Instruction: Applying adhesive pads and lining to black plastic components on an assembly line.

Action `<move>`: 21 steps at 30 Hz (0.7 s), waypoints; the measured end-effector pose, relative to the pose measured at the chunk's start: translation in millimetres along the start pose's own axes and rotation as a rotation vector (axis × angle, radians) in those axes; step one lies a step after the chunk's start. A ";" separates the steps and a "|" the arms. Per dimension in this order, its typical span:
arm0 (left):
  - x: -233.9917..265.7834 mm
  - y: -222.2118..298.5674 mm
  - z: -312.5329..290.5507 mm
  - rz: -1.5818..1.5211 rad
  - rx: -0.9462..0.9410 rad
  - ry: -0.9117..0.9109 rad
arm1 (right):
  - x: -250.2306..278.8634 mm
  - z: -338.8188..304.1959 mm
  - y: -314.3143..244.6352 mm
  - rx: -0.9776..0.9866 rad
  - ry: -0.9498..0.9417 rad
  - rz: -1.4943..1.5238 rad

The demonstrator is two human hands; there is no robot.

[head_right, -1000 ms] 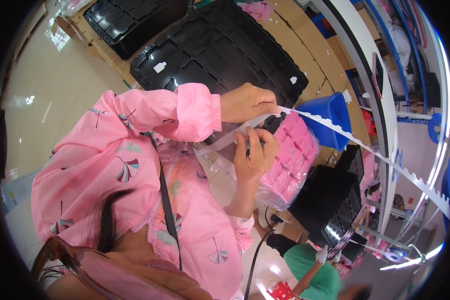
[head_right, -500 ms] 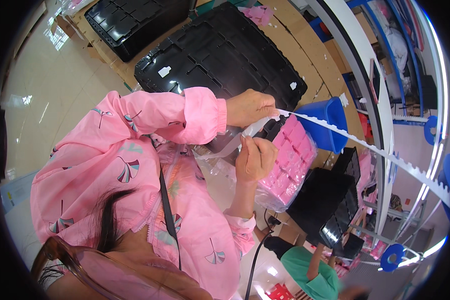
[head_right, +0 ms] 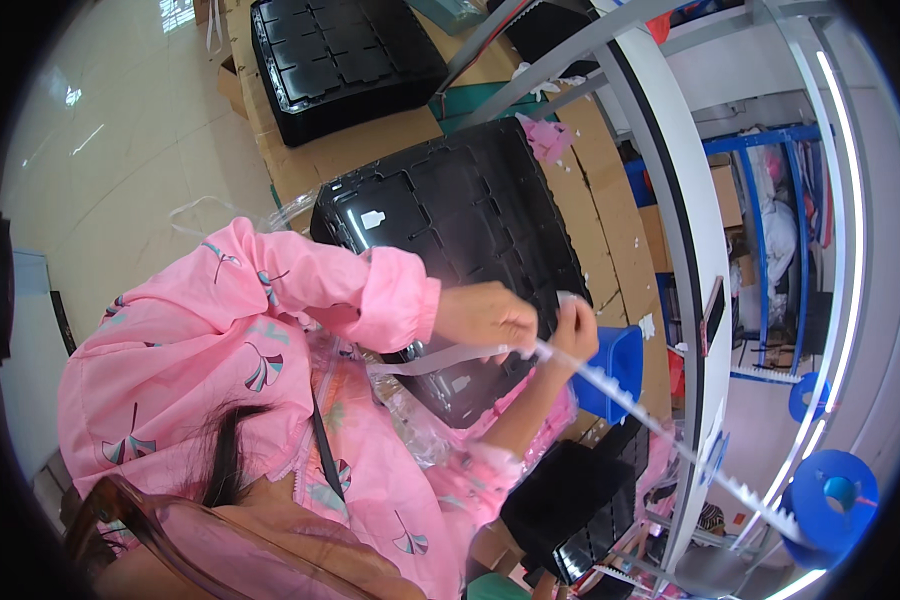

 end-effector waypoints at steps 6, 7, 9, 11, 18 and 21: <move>-11.6 6.6 -41.3 0.347 -0.116 -0.166 | -132.8 107.5 -35.4 0.396 -0.548 -0.240; -5.3 13.7 -50.3 0.471 -0.156 -0.123 | -150.8 121.1 -27.7 0.307 -0.625 -0.247; 20.9 16.1 -68.3 0.576 -0.190 0.045 | -179.9 143.2 -16.3 0.230 -0.709 -0.247; 54.4 15.6 -93.5 0.729 -0.259 0.265 | -206.7 152.8 -16.4 0.292 -0.824 -0.250; 139.9 17.2 -162.1 1.080 -0.106 0.750 | -240.7 163.8 0.9 0.316 -0.968 -0.433; 148.6 -4.2 -169.5 0.934 -0.028 0.794 | -247.6 169.0 4.0 0.239 -0.975 -0.428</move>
Point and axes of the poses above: each hand's wrist, its own z-axis towards the middle knuckle, its own x-axis out of the back of the hand, y = z × x, the point moved 8 cm from there along z, towards the middle knuckle, and after that the axes turned 2 degrees about -y, right-handed, at the moved point
